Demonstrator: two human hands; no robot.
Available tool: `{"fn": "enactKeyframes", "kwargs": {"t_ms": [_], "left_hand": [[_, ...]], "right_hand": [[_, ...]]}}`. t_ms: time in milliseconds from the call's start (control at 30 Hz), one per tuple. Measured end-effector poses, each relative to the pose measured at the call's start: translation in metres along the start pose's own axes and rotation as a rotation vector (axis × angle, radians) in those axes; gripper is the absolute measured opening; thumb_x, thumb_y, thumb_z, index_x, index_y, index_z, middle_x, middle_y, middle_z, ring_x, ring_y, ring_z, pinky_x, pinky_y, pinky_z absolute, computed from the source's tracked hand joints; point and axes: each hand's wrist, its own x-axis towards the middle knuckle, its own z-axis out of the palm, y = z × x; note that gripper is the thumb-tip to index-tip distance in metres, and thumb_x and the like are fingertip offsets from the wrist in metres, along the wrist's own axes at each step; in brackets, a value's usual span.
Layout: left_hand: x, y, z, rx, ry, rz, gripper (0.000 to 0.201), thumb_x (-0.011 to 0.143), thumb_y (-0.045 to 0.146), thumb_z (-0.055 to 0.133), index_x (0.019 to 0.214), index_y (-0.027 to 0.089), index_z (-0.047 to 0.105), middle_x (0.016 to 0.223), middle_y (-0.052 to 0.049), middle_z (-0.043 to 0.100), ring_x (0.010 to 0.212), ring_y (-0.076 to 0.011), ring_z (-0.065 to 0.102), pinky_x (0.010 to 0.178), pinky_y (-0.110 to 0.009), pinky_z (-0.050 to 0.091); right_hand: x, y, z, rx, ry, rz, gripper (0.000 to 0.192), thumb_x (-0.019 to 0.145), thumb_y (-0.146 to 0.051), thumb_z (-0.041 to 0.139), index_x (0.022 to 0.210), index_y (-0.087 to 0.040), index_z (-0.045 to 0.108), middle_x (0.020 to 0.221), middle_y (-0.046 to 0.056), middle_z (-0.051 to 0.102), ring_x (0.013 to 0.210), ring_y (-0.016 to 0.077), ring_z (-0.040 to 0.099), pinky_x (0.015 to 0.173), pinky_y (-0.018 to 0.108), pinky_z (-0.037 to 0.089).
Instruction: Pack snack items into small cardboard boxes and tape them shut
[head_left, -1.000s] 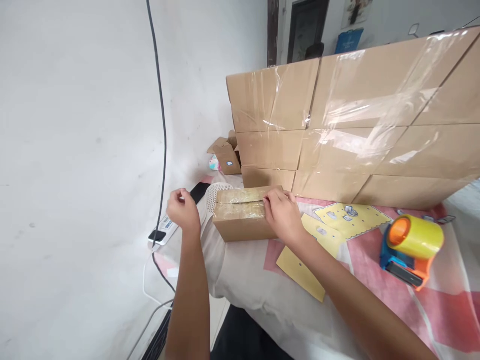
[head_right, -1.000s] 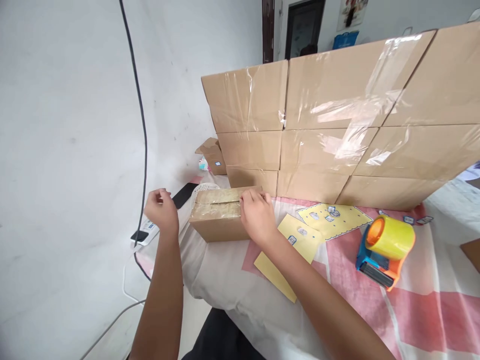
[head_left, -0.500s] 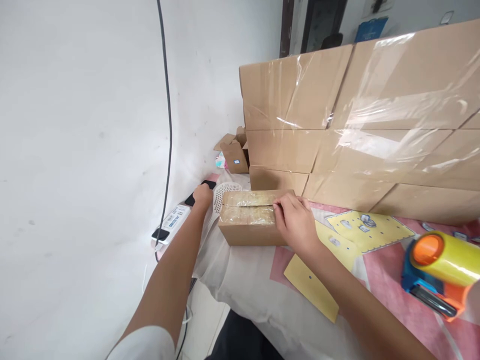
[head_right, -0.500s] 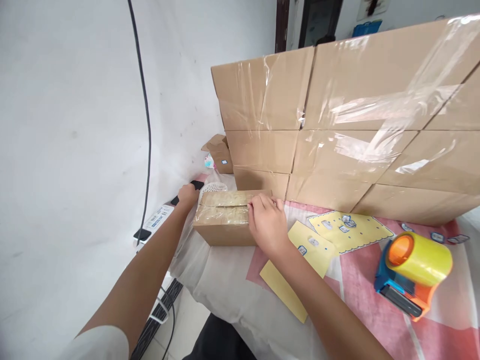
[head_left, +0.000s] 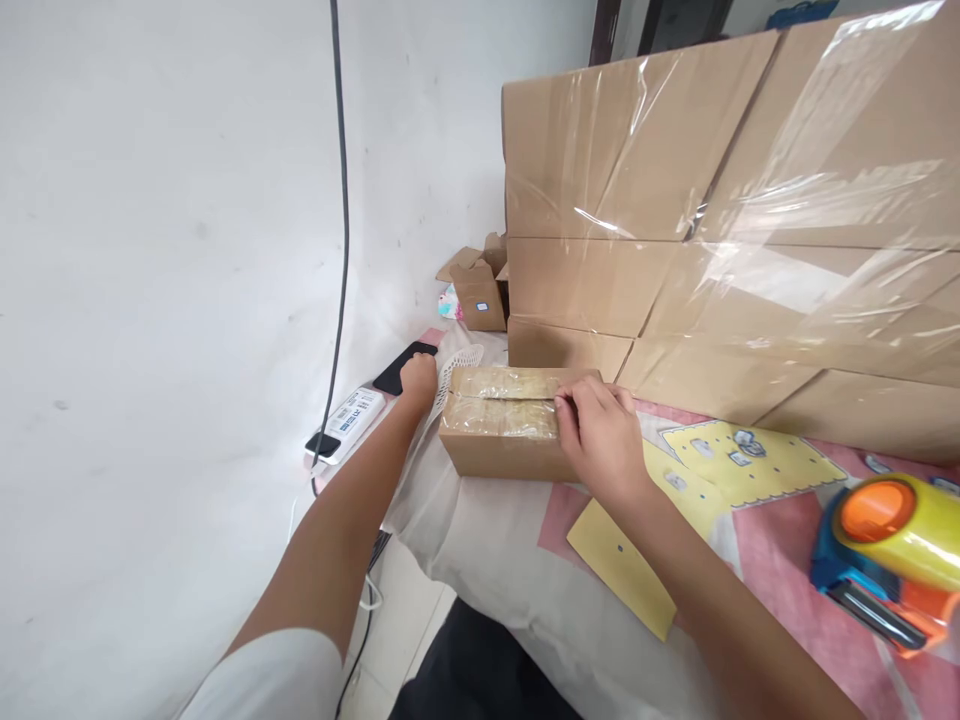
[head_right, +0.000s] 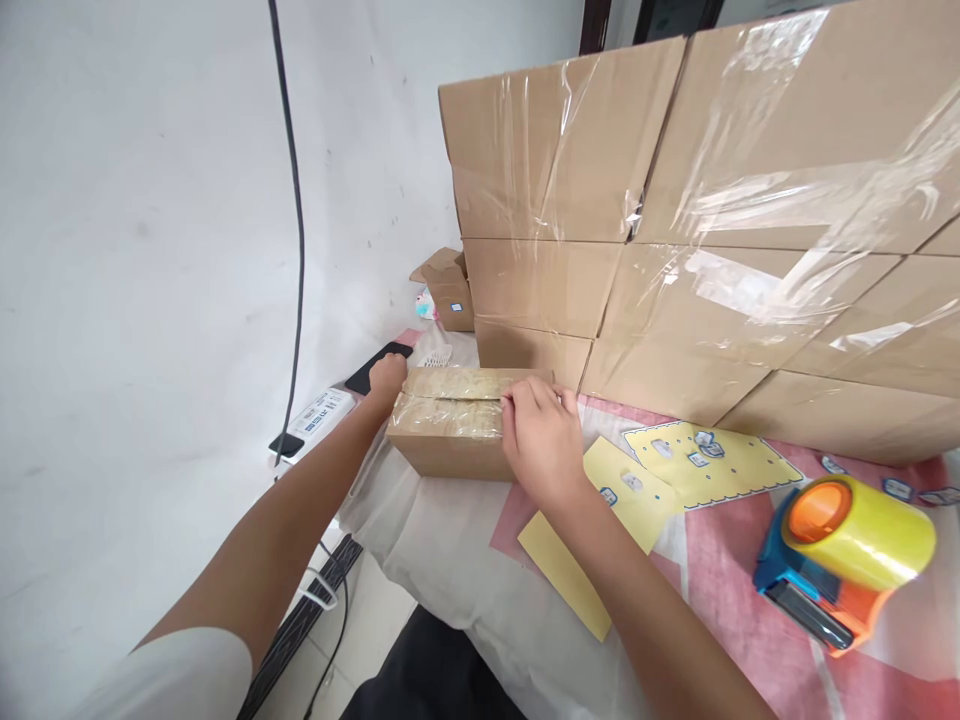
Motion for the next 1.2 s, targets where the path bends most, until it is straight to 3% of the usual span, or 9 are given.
{"fn": "enactKeyframes", "kwargs": {"t_ms": [500,800,933,1067,1200], "left_hand": [[-0.003,0.003,-0.003,-0.039,-0.002,-0.028,0.040,0.096,0.038,0.064,0.128,0.015,0.060,0.127,-0.012,0.062,0.110,-0.0241,0.064,0.093,-0.045,0.057],[-0.007,0.004,-0.006,-0.189,0.005,-0.076,0.040,0.096,0.039,0.064,0.128,0.016,0.060,0.130,-0.012,0.062,0.113,-0.0250,0.063,0.095,-0.047,0.056],[-0.012,0.006,-0.021,-0.352,0.035,-0.130,0.040,0.095,0.038,0.064,0.128,0.015,0.060,0.128,-0.012,0.062,0.112,-0.0248,0.063,0.094,-0.046,0.056],[-0.021,0.007,-0.053,-0.590,0.158,-0.197,0.038,0.094,0.039,0.066,0.123,0.015,0.063,0.125,-0.012,0.064,0.112,-0.0247,0.064,0.096,-0.047,0.055],[-0.067,0.010,-0.070,-0.918,0.342,-0.201,0.033,0.096,0.039,0.055,0.109,0.014,0.072,0.110,-0.013,0.074,0.105,-0.0245,0.069,0.090,-0.038,0.055]], "right_hand": [[0.001,-0.001,0.001,0.015,-0.010,0.012,0.016,0.100,-0.015,0.043,0.090,-0.022,0.053,0.090,0.004,0.069,0.079,0.0211,0.060,0.085,0.037,0.038],[-0.001,-0.003,0.001,-0.002,-0.012,0.029,0.015,0.099,-0.013,0.045,0.090,-0.022,0.054,0.089,0.005,0.069,0.080,0.0217,0.060,0.085,0.036,0.038],[-0.001,-0.004,0.003,-0.029,0.005,0.046,0.018,0.100,-0.014,0.043,0.088,-0.022,0.055,0.088,0.006,0.069,0.080,0.0228,0.060,0.086,0.038,0.039],[0.000,-0.002,0.004,0.032,0.012,0.072,0.019,0.100,-0.015,0.041,0.089,-0.021,0.054,0.090,0.008,0.069,0.083,0.0236,0.062,0.087,0.039,0.042],[0.006,0.001,-0.007,0.294,0.028,0.126,0.011,0.097,-0.018,0.045,0.092,-0.022,0.054,0.091,0.007,0.070,0.082,0.0221,0.065,0.079,0.037,0.048]]}}
